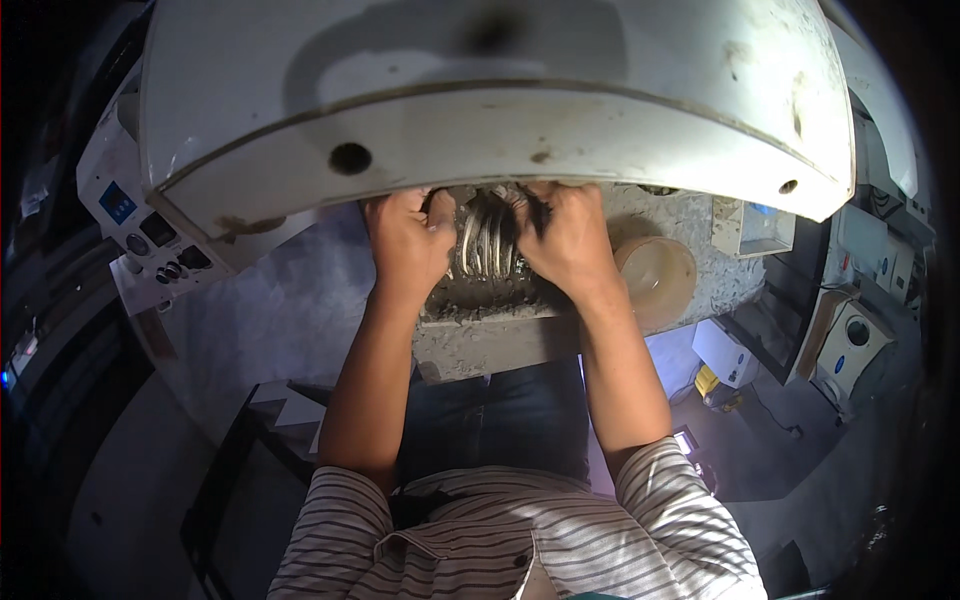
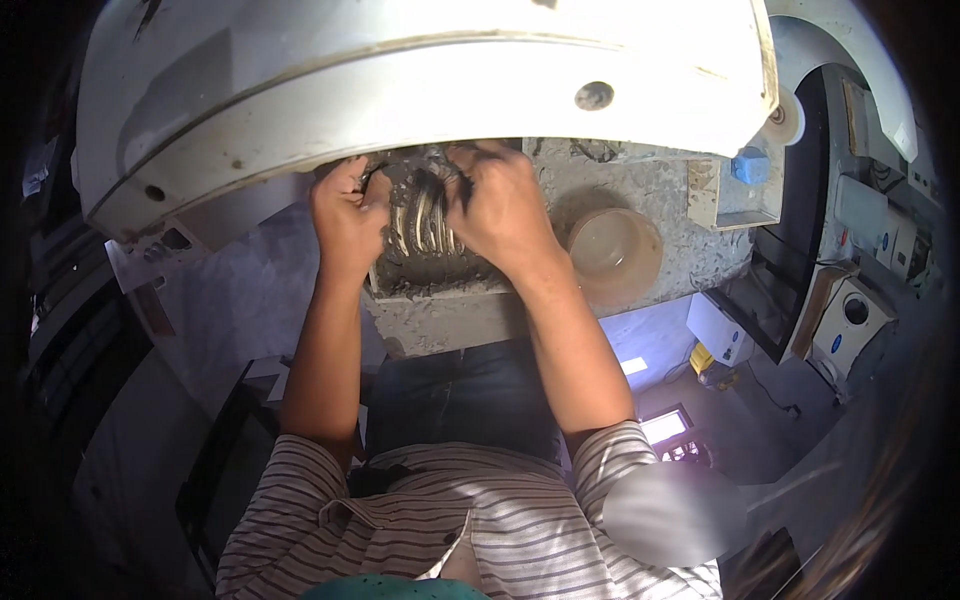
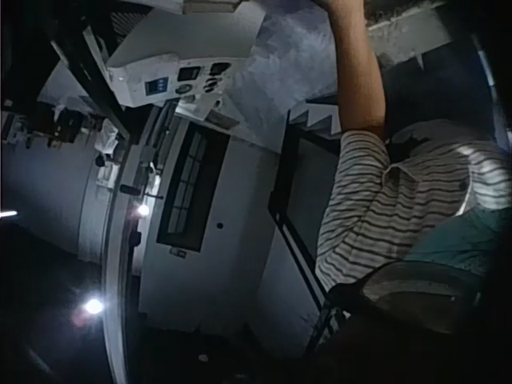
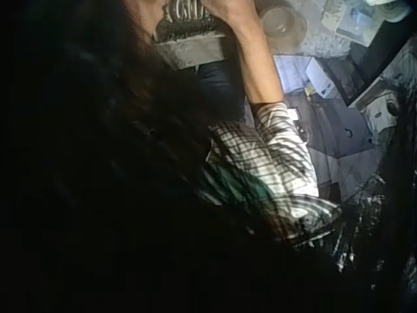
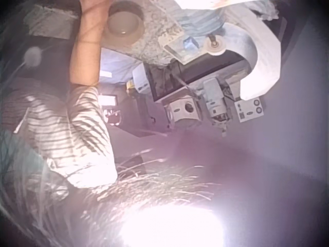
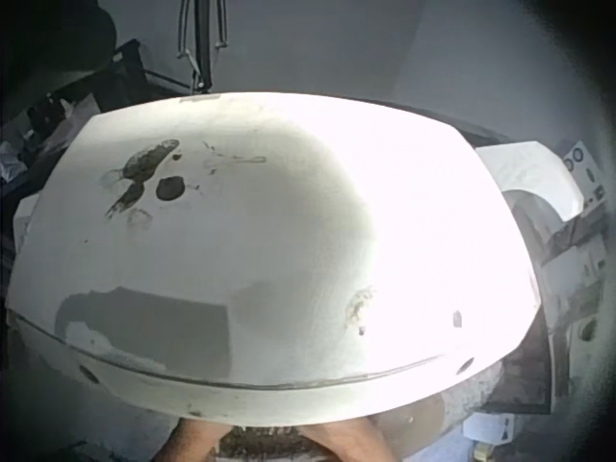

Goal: The person polishes a dental prosthesis by applying paste and holding the piece against a rotating buffing wheel on a polishing lathe.

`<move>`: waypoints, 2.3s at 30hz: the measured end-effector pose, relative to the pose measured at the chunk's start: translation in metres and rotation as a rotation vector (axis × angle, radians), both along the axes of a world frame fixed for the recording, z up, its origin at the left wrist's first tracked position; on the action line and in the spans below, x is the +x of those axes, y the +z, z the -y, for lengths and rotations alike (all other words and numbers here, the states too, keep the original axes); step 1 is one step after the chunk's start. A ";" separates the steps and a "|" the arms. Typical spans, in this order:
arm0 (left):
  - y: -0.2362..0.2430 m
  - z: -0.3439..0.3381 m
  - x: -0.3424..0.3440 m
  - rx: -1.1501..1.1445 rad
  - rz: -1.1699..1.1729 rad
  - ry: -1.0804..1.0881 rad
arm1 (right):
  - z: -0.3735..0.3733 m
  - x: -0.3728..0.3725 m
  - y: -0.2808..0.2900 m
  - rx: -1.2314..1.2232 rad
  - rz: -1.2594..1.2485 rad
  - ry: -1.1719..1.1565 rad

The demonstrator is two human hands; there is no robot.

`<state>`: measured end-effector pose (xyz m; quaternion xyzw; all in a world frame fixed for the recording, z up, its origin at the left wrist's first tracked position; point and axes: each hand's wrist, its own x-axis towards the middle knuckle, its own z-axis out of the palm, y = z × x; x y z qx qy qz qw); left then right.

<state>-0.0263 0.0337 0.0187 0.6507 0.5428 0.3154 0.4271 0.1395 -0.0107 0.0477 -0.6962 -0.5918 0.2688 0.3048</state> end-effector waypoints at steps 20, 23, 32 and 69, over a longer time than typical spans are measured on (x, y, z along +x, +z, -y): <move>-0.003 -0.003 -0.002 0.343 -0.014 -0.108 | -0.003 -0.004 -0.013 0.040 -0.071 -0.075; -0.006 0.003 -0.004 0.440 0.043 -0.078 | 0.002 -0.008 -0.015 0.105 -0.008 -0.036; -0.011 0.005 -0.008 0.128 -0.009 -0.016 | 0.000 -0.012 -0.013 0.082 0.014 -0.086; -0.006 0.008 -0.001 0.203 -0.101 -0.083 | 0.003 -0.001 -0.004 -0.001 0.032 -0.062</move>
